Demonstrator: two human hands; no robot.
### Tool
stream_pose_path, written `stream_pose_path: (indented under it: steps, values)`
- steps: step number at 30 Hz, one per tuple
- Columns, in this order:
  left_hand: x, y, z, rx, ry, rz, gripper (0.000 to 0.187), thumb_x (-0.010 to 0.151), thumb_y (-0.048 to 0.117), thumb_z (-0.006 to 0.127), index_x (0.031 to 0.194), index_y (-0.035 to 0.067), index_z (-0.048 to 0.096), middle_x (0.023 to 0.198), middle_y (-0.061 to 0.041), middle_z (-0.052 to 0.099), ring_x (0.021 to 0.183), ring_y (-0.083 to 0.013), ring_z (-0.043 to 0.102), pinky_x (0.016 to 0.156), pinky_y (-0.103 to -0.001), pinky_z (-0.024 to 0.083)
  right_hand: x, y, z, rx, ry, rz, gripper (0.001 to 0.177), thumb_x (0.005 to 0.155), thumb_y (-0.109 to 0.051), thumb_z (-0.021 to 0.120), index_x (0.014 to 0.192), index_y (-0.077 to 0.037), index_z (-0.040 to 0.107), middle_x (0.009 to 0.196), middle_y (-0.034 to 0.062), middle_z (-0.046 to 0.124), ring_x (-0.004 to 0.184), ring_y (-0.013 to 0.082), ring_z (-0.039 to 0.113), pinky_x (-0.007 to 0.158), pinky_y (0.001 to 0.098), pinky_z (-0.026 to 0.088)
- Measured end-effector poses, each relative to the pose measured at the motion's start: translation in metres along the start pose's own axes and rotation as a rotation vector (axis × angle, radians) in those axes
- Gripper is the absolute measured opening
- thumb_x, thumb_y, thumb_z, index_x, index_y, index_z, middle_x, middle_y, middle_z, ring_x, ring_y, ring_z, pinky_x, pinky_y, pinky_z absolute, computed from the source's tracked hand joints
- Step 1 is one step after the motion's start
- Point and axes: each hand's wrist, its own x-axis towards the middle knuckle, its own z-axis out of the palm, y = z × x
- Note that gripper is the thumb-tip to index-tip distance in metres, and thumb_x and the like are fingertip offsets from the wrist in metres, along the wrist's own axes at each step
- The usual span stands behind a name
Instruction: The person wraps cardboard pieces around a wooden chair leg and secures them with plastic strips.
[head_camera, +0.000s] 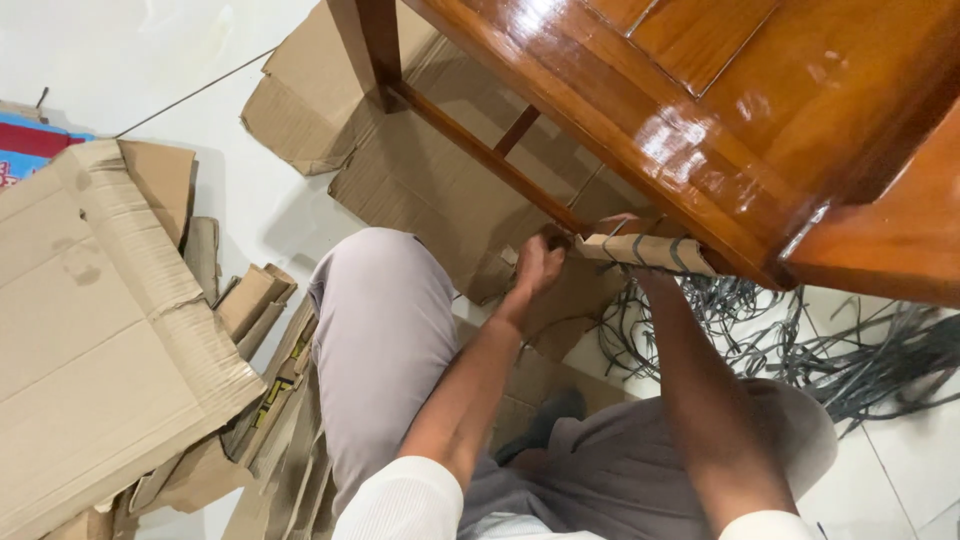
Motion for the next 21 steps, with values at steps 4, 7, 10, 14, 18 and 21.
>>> stream_pose_path:
  steps: [4, 7, 10, 14, 18, 21]
  values:
    - [0.002, -0.031, 0.025, -0.138, 0.081, 0.110, 0.026, 0.092, 0.017, 0.063, 0.111, 0.007, 0.077, 0.097, -0.016, 0.079, 0.088, -0.0243, 0.076, 0.080, -0.039, 0.057, -0.030, 0.042, 0.005, -0.141, 0.294, -0.022, 0.050, 0.113, -0.041, 0.054, 0.121, 0.008, 0.053, 0.105, 0.0124, 0.062, 0.094, 0.0217, 0.059, 0.087, 0.0367, 0.051]
    - [0.001, -0.040, 0.035, -0.419, 0.081, 0.276, 0.024, 0.093, 0.013, 0.062, 0.112, 0.005, 0.073, 0.100, -0.013, 0.079, 0.093, -0.0216, 0.075, 0.086, -0.036, 0.057, -0.046, 0.055, 0.027, -0.281, 0.589, -0.053, 0.029, 0.108, -0.023, 0.060, 0.112, 0.005, 0.052, 0.100, 0.0084, 0.058, 0.091, 0.0221, 0.056, 0.079, 0.0372, 0.050]
    - [-0.022, -0.010, 0.022, -0.247, 0.155, 0.153, 0.018, 0.094, 0.014, 0.066, 0.105, 0.005, 0.075, 0.096, -0.013, 0.078, 0.089, -0.0221, 0.075, 0.083, -0.036, 0.057, -0.065, 0.035, 0.088, -0.372, 0.798, -0.083, 0.017, 0.104, -0.011, 0.063, 0.106, 0.003, 0.052, 0.097, 0.0056, 0.056, 0.089, 0.0224, 0.054, 0.074, 0.0375, 0.049]
    - [-0.041, -0.011, 0.028, -0.099, 0.286, 0.263, 0.017, 0.091, 0.018, 0.071, 0.103, 0.007, 0.075, 0.090, -0.013, 0.074, 0.085, -0.0284, 0.072, 0.079, -0.040, 0.056, -0.093, -0.015, 0.200, -0.171, 0.782, -0.041, 0.011, 0.102, -0.017, 0.062, 0.106, -0.007, 0.065, 0.091, 0.0041, 0.061, 0.082, 0.0189, 0.052, 0.069, 0.0351, 0.043]
    - [-0.064, -0.001, 0.022, 0.174, 0.509, 0.459, 0.014, 0.083, 0.022, 0.080, 0.090, 0.011, 0.075, 0.092, -0.017, 0.058, 0.091, -0.0366, 0.060, 0.081, -0.046, 0.049, -0.111, -0.025, 0.241, -0.705, 0.744, -0.397, 0.017, 0.099, -0.019, 0.065, 0.106, -0.003, 0.066, 0.098, 0.0095, 0.066, 0.090, 0.0237, 0.060, 0.081, 0.0380, 0.050]
    - [-0.076, 0.006, 0.015, 0.313, 0.446, 0.504, 0.014, 0.079, 0.022, 0.081, 0.088, 0.014, 0.076, 0.097, -0.015, 0.055, 0.093, -0.0360, 0.058, 0.085, -0.048, 0.044, -0.120, -0.030, 0.258, -0.857, 0.799, -0.234, 0.025, 0.103, -0.025, 0.063, 0.105, 0.000, 0.064, 0.097, 0.0149, 0.065, 0.088, 0.0303, 0.061, 0.079, 0.0411, 0.049]
